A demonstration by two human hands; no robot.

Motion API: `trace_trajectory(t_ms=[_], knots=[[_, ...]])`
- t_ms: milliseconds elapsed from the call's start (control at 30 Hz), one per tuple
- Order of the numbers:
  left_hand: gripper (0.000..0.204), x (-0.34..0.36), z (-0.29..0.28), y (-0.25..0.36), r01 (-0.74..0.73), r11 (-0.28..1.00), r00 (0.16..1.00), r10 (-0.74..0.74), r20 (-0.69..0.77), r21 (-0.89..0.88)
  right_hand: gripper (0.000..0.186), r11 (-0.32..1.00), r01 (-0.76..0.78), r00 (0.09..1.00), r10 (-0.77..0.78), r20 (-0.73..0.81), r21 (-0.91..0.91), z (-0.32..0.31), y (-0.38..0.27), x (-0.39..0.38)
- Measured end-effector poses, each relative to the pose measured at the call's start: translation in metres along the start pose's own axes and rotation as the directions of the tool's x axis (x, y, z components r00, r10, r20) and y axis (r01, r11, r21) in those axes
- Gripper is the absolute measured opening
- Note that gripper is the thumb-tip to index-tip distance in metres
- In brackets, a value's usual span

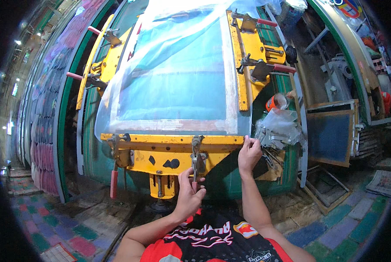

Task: The person unfolds a white mesh screen and stretches it over a yellow screen-printing frame. They then use clamps to secure the mesh to the frame edges, adjusting tension and alignment throughout.

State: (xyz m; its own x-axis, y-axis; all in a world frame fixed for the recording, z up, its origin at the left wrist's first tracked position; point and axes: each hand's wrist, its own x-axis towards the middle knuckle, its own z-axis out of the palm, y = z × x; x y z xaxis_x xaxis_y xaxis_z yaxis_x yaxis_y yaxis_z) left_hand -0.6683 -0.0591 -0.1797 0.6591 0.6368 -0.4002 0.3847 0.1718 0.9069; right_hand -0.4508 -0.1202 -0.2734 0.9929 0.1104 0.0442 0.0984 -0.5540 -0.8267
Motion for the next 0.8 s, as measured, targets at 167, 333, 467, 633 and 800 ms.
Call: trace_trajectory(t_ms=[167,333,467,633,800], knots=[[0.068,0.0,0.001,-0.002,0.032,0.994,0.999,-0.033,-0.005,-0.1,0.027,0.999,-0.024,1.0,0.024,0.01,0.043,0.001,0.005,0.002],[0.067,0.0,0.003,-0.002,0.019,0.987,0.999,-0.023,-0.023,-0.162,0.026,0.992,-0.076,0.997,0.074,0.027,0.101,0.002,0.013,0.008],[0.068,0.0,0.002,-0.002,0.062,0.988,0.998,-0.066,-0.025,-0.141,0.025,0.979,-0.145,0.987,0.133,0.087,0.145,0.002,0.02,0.013],[0.067,0.005,-0.019,0.02,-0.099,0.979,0.993,0.085,0.084,0.176,0.027,0.98,-0.139,0.974,0.109,0.2,0.145,-0.006,0.028,0.019],[0.048,-0.018,-0.104,0.086,-0.195,0.974,0.953,0.161,0.256,0.113,0.02,0.983,-0.109,0.972,0.075,0.223,0.144,-0.012,0.029,0.022]])
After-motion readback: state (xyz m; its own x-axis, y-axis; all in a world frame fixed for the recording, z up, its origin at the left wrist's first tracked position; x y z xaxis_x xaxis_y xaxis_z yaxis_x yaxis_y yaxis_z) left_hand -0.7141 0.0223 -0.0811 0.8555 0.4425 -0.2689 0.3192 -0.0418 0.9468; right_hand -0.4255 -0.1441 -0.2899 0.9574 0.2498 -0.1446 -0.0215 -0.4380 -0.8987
